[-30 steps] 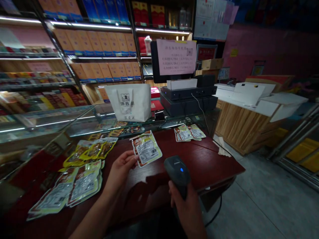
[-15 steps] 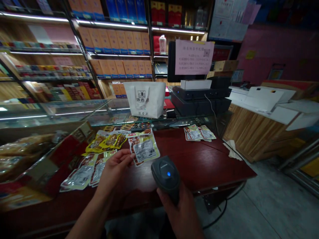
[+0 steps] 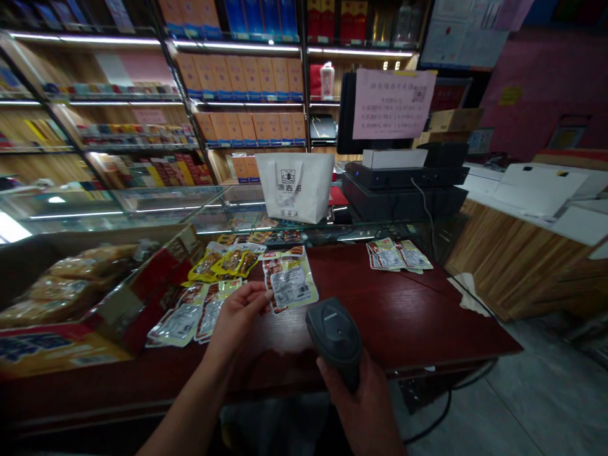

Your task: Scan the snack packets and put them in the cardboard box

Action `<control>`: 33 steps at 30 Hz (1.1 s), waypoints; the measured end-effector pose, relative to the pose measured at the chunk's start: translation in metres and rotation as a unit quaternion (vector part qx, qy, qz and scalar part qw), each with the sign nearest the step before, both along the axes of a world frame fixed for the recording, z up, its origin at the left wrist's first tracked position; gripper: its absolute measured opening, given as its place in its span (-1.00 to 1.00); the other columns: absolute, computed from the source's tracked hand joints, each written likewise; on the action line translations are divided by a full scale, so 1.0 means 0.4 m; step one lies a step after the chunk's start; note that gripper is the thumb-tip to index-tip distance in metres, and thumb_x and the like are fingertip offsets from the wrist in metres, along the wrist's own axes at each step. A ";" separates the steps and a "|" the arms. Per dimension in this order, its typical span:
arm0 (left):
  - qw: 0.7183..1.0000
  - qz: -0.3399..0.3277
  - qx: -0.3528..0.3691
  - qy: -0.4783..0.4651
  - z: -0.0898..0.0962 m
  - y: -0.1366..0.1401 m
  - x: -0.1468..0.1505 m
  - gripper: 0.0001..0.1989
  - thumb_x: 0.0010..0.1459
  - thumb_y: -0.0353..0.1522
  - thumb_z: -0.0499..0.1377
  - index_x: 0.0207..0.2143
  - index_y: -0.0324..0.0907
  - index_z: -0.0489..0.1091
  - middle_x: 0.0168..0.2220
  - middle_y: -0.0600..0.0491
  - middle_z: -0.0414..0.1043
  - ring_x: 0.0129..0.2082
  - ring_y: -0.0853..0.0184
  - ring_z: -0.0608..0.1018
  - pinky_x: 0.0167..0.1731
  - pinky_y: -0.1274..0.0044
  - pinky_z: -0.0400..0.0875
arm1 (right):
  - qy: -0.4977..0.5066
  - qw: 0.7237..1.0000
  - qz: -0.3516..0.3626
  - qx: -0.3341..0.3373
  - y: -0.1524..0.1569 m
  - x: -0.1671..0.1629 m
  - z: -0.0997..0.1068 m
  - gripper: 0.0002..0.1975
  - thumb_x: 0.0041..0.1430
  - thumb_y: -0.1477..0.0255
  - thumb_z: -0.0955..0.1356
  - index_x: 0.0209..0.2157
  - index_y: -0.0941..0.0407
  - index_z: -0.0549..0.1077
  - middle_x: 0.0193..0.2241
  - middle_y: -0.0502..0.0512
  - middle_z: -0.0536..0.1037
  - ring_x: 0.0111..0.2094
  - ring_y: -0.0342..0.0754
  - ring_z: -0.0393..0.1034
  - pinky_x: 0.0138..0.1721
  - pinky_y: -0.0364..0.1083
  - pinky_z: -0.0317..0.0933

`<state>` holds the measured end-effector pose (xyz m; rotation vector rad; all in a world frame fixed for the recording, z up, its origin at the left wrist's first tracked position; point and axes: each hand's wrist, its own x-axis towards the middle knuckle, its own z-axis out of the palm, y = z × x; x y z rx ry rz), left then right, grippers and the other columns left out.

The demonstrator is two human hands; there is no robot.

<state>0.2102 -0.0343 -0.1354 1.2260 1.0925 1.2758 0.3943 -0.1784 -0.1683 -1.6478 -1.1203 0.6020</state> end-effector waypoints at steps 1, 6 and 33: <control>1.000 0.005 -0.004 0.000 -0.008 0.003 -0.009 -0.72 -0.18 -0.23 0.36 -0.44 -0.21 0.45 -0.61 0.14 0.42 -0.61 0.46 0.37 -0.54 0.62 0.22 | 0.010 1.000 0.000 -0.010 0.000 0.002 -0.004 -0.44 0.07 -0.20 0.33 -0.48 0.05 0.49 -0.70 0.01 0.45 -0.60 0.03 0.38 -0.46 -0.07 0.30; 0.997 0.071 -0.021 0.029 -0.038 0.021 -0.106 -0.67 -0.22 -0.19 0.37 -0.43 -0.21 0.45 -0.63 0.18 0.36 -0.66 0.49 0.30 -0.60 0.63 0.13 | 0.050 0.995 0.031 -0.078 0.010 0.042 -0.046 -0.43 0.02 -0.21 0.34 -0.44 0.04 0.49 -0.63 0.04 0.52 -0.53 0.07 0.45 -0.44 -0.06 0.32; 0.633 0.199 -0.077 0.744 0.026 0.091 -0.370 -0.65 0.25 -0.39 -0.06 -0.09 -0.18 0.49 -0.11 -0.29 0.52 -0.21 -0.07 0.62 -0.33 0.29 0.46 | 0.086 0.995 -0.010 -0.050 0.050 0.093 -0.099 -0.58 0.07 -0.04 0.38 -0.43 0.06 0.47 -0.71 -0.05 0.47 -0.62 0.01 0.42 -0.50 -0.08 0.27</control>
